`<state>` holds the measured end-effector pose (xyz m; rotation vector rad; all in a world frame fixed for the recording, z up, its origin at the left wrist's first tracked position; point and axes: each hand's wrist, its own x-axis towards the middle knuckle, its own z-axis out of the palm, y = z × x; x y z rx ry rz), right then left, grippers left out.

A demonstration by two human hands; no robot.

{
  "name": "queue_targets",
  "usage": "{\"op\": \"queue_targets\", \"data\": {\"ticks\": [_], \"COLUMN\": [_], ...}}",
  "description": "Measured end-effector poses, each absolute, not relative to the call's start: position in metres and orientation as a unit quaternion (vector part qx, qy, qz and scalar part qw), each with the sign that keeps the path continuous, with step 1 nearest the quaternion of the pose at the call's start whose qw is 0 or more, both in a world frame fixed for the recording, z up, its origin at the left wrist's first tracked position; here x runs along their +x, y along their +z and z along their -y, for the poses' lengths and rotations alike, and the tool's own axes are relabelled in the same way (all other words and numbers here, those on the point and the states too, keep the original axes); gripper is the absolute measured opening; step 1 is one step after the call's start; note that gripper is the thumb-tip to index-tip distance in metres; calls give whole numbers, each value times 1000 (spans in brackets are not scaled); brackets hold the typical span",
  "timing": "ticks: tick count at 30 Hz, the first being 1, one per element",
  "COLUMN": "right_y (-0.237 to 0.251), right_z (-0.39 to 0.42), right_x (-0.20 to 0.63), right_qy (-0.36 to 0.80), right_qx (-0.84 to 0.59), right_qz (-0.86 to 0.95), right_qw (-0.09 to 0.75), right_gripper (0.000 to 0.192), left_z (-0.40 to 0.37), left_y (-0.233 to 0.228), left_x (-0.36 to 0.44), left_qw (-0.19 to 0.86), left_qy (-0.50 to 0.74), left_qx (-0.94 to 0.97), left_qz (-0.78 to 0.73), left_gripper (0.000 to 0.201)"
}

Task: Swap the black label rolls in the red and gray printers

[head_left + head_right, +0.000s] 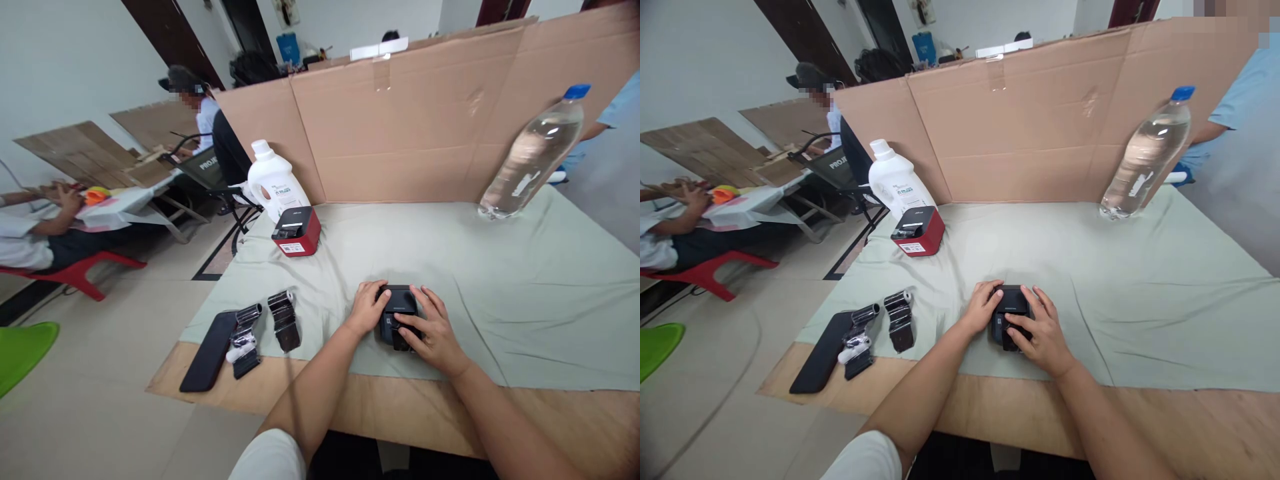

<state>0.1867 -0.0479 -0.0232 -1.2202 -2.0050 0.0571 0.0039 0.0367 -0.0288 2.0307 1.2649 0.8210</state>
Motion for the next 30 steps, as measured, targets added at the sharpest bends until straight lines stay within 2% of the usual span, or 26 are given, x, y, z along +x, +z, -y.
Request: {"op": "queue_targets", "data": {"ticks": [8,12,16,19,24,30], "right_y": [-28,-38,-50,-53,-49,-44], "right_z": [46,42,37,36,39,38], "right_x": [187,189,192,196,201,199], "right_qy": [70,115,134,194,339,507], "right_qx": [-471,-543,-615,-601,-560,-487], "right_qz": [771,691,650,661,597,507], "right_qw": [424,463,425,407,463,500], "right_gripper": [26,38,47,51,61,71], "left_z": [-36,-37,-37,-36,-31,-26], "left_y": [-18,-16,-17,-15,-11,-8], "left_x": [3,2,2,1,4,5], "left_qw": [323,343,375,419,513,688], "left_qy": [247,226,262,308,348,293], "left_qx": [776,774,768,761,708,561], "left_qz": [-483,-483,-449,-387,-339,-355], "left_gripper": [44,45,44,45,56,79]}}
